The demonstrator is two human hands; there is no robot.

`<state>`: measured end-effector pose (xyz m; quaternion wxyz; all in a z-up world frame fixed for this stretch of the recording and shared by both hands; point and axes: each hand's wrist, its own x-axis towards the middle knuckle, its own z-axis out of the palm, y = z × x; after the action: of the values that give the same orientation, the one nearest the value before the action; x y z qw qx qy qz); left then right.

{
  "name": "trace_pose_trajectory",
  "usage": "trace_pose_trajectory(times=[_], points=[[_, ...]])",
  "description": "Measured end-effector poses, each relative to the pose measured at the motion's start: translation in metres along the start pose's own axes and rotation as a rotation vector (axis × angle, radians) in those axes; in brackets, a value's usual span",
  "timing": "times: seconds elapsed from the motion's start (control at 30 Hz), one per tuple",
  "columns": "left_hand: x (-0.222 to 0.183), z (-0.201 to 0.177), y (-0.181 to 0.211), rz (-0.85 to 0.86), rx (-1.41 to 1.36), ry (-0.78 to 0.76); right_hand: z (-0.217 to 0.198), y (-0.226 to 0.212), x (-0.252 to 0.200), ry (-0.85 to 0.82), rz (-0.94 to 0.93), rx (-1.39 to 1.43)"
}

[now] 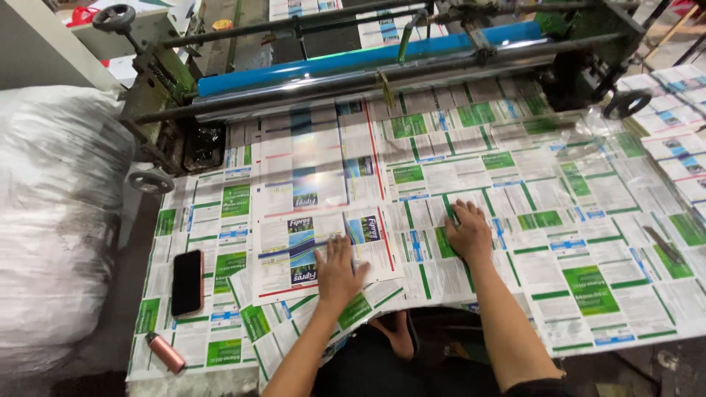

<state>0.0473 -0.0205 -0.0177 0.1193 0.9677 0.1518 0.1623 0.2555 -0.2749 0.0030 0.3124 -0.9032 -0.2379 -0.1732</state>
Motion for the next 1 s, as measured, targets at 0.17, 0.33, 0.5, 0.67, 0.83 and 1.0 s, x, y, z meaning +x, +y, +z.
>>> trace_pose_trajectory(times=[0.17,0.33,0.5,0.67,0.83,1.0], points=[[-0.059,-0.080,0.066,-0.046,-0.054,-0.304,0.014,0.029,-0.004,-0.123,-0.047,0.005],[-0.124,-0.029,0.079,0.306,0.345,-0.092,-0.007,0.020,-0.033,-0.333,-0.061,0.216],[-0.152,-0.010,0.110,0.370,-0.227,-0.125,-0.115,-0.073,-0.134,-0.516,-0.397,0.183],[-0.135,-0.022,0.161,0.381,-0.370,-0.245,-0.140,-0.049,-0.206,-0.648,-0.310,0.077],[-0.098,-0.046,0.208,0.544,-0.346,0.129,-0.182,-0.045,-0.170,-0.262,-0.183,-0.186],[-0.086,-0.075,0.159,0.477,-0.364,0.289,-0.180,0.023,-0.130,0.028,-0.377,-0.248]])
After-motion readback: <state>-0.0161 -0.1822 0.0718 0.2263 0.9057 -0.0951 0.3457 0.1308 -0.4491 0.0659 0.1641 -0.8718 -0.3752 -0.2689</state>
